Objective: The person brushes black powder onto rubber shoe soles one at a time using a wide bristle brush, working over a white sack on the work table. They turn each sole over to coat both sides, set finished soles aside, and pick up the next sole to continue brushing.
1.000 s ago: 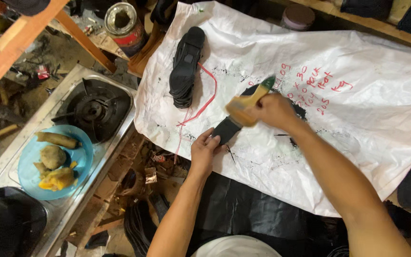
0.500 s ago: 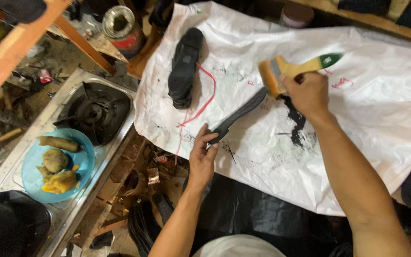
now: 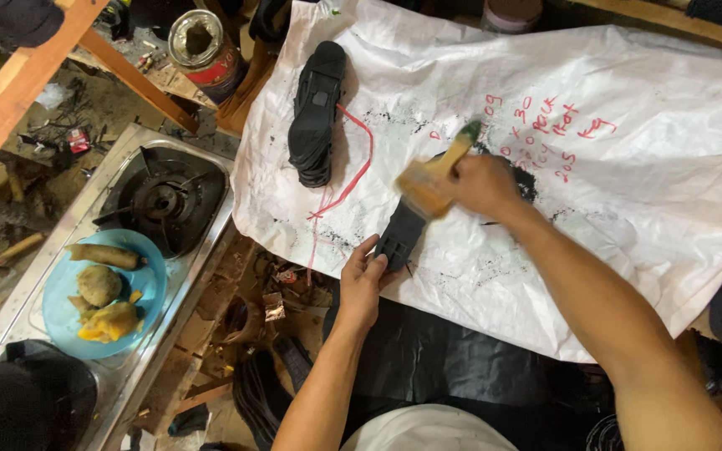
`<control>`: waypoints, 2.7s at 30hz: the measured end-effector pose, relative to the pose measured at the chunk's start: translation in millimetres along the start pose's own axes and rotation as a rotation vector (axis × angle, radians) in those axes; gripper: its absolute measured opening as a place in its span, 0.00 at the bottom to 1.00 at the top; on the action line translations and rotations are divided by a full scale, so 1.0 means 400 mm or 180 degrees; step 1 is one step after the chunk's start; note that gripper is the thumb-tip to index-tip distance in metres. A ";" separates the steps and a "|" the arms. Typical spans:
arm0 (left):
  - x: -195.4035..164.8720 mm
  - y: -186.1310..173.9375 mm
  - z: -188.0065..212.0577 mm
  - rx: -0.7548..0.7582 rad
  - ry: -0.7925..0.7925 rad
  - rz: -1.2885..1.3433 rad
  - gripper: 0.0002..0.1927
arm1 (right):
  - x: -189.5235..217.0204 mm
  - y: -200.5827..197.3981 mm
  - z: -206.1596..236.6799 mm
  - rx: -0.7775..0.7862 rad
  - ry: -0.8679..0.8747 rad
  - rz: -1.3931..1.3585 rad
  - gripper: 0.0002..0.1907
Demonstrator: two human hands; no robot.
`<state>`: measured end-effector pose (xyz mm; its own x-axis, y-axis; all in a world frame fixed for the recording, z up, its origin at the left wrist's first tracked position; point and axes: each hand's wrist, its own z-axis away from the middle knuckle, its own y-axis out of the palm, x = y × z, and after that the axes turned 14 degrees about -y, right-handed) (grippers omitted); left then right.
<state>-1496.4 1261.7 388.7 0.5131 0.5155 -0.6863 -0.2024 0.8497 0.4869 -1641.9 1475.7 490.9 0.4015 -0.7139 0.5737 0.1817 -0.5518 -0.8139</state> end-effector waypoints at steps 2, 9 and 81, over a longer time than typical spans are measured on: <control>0.003 -0.008 -0.001 -0.0034 0.0026 -0.0012 0.26 | -0.039 -0.011 -0.021 -0.0569 0.0464 0.0428 0.20; -0.006 -0.011 0.010 -0.0074 -0.0016 -0.0169 0.26 | -0.101 -0.013 -0.023 -0.0408 -0.0106 0.0484 0.23; 0.558 0.994 0.220 0.2169 0.0985 -0.3541 0.32 | 0.030 0.212 0.715 -0.1694 0.1400 -0.3932 0.17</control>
<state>-1388.9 1704.8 476.8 -0.0946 -0.3281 -0.9399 0.6959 0.6533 -0.2981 -1365.0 1543.8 402.5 -0.0911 0.3216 0.9425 -0.1895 -0.9347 0.3006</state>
